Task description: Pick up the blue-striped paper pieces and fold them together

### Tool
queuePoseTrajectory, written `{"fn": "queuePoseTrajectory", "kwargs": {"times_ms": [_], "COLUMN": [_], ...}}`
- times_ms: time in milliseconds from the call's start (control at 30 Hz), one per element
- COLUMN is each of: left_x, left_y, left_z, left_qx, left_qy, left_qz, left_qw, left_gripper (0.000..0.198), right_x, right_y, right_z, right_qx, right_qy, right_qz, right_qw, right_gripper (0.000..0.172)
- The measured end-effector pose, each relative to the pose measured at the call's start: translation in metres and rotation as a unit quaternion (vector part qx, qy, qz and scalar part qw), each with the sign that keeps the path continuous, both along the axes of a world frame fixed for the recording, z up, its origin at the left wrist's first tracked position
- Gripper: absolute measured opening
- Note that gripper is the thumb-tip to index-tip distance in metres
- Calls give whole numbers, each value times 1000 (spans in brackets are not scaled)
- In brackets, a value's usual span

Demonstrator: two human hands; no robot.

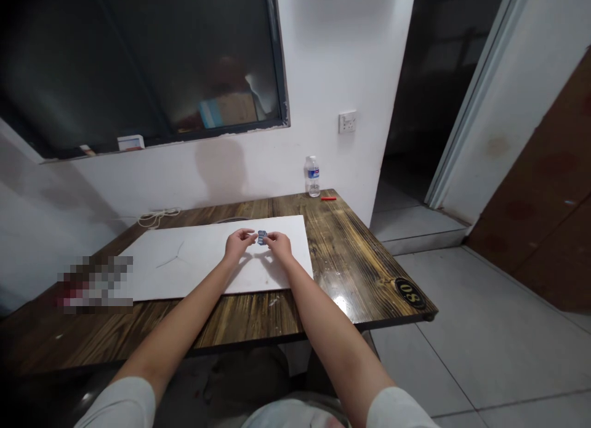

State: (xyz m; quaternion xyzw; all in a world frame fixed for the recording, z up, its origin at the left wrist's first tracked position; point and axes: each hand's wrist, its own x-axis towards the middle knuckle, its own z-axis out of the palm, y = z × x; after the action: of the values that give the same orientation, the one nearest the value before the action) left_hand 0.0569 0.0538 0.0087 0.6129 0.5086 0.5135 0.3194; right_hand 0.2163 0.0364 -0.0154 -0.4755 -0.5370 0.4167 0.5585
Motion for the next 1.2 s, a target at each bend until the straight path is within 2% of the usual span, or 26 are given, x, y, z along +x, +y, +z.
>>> {"fn": "queuePoseTrajectory", "kwargs": {"times_ms": [133,267,367,500,700,867,967,1067,1200], "left_x": [-22,-54,-75,-91,-91,-77,-69,-65,-63], "left_y": [12,22,27,35,47,54,59,63,64], "left_z": [7,12,12,8,10,23,30,32,31], "left_qx": [16,25,-15,-16,56,113,116,110,109], "left_qy": [28,111,220,353,534,666,718,752,773], "left_qz": [42,95,122,106,17,-57,-94,-104,-108], "left_qw": [999,989,968,930,844,735,680,642,616], "left_gripper": [32,20,18,24,28,24,25,25,25], "right_x": [1,1,1,1,1,-2,-3,-3,-3], "right_y": [1,0,-1,-1,1,5,8,9,9], "right_z": [0,1,2,3,3,0,-2,-2,-3], "right_qx": [-11,-15,-17,-14,-10,-5,-2,-2,-1], "right_qy": [13,18,25,23,17,28,28,28,29], "right_qz": [-28,-28,-32,-39,-43,-52,-57,-58,-57], "right_qw": [999,999,999,999,999,998,998,998,998], "right_gripper": [15,16,18,20,18,17,16,15,16]}}
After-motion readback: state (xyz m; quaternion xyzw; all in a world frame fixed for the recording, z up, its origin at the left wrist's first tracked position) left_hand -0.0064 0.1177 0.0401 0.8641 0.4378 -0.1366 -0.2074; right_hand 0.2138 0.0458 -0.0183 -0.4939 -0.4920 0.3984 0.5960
